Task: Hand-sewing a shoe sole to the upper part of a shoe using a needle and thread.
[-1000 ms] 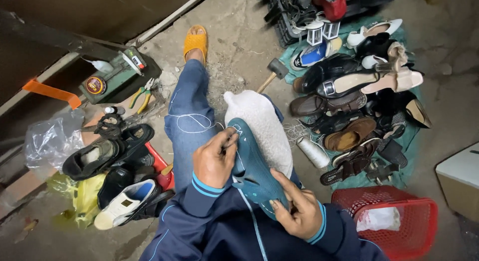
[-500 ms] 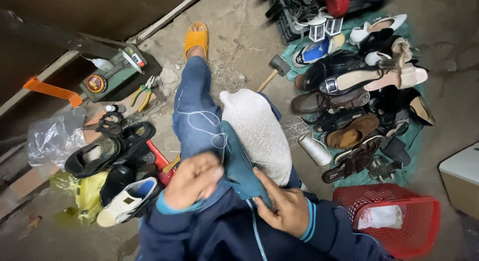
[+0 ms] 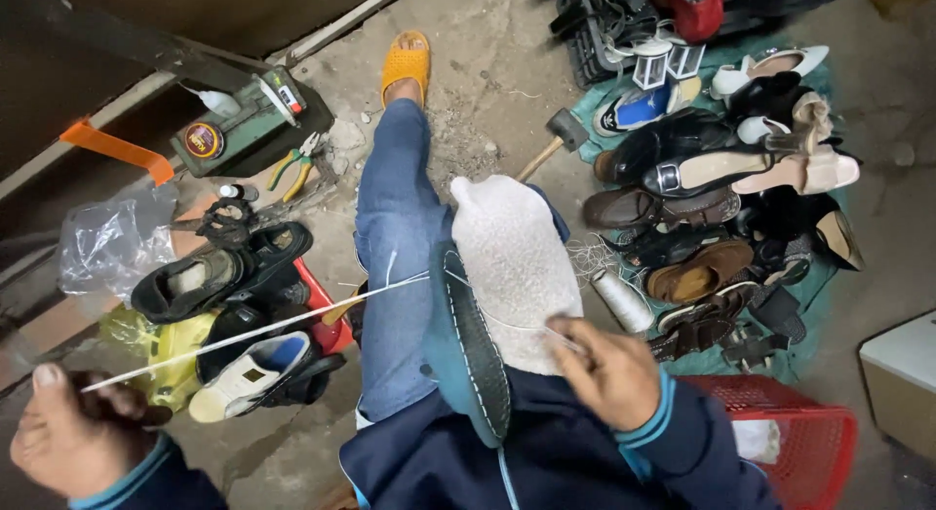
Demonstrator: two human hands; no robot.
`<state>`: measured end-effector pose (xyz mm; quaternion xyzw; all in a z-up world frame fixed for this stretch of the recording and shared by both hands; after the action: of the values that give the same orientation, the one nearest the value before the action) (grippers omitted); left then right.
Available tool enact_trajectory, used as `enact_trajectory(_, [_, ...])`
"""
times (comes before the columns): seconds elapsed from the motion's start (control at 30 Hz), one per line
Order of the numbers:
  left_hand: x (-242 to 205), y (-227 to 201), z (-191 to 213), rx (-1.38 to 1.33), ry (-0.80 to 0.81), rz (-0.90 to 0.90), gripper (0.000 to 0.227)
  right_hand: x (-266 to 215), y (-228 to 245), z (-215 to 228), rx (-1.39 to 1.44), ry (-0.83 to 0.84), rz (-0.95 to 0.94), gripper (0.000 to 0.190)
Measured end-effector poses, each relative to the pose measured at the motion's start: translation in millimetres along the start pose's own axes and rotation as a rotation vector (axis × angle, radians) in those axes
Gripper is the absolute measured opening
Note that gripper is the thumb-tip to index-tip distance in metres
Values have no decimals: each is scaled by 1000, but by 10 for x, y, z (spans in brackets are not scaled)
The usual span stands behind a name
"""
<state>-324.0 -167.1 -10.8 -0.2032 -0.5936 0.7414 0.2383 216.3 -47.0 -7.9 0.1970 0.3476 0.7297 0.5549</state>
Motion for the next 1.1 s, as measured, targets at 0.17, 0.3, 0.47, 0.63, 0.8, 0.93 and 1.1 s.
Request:
enact_trajectory(0.17, [-6, 85, -192, 28, -158, 17, 46, 308, 231, 237, 234, 15, 82, 19])
enact_trajectory(0.3, [7, 283, -195, -402, -67, 274, 55, 541, 300, 162, 685, 21, 94, 38])
enact_trajectory(0.47, [-118, 174, -272, -388, 284, 261, 51, 725, 397, -242, 1462, 127, 223, 38])
enact_trajectory(0.63, [-190, 381, 51, 255, 1, 127, 59, 796, 279, -441, 755, 74, -74, 36])
enact_trajectory(0.8, [-355, 312, -513, 801, 139, -205, 24, 674, 258, -553, 712, 96, -116, 36])
enact_trajectory(0.93, [-941, -621, -1916, 392, 423, -431, 20, 626, 208, -603, 805, 51, -149, 37])
enact_trajectory(1.1, [-1454, -587, -2731, 367, 730, -468, 46, 527, 122, -662, 918, 38, -205, 39])
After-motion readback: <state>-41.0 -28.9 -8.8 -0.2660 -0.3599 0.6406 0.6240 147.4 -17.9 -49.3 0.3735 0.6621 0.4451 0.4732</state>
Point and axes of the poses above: each hand's wrist, its own x-axis towards the middle knuckle, its own z-axis out of the back of the hand, y = z × x, the point moved 10 cm from there along x, towards the middle knuckle, and after that the axes turned 4 degrees about -y, right-handed, at the moved point
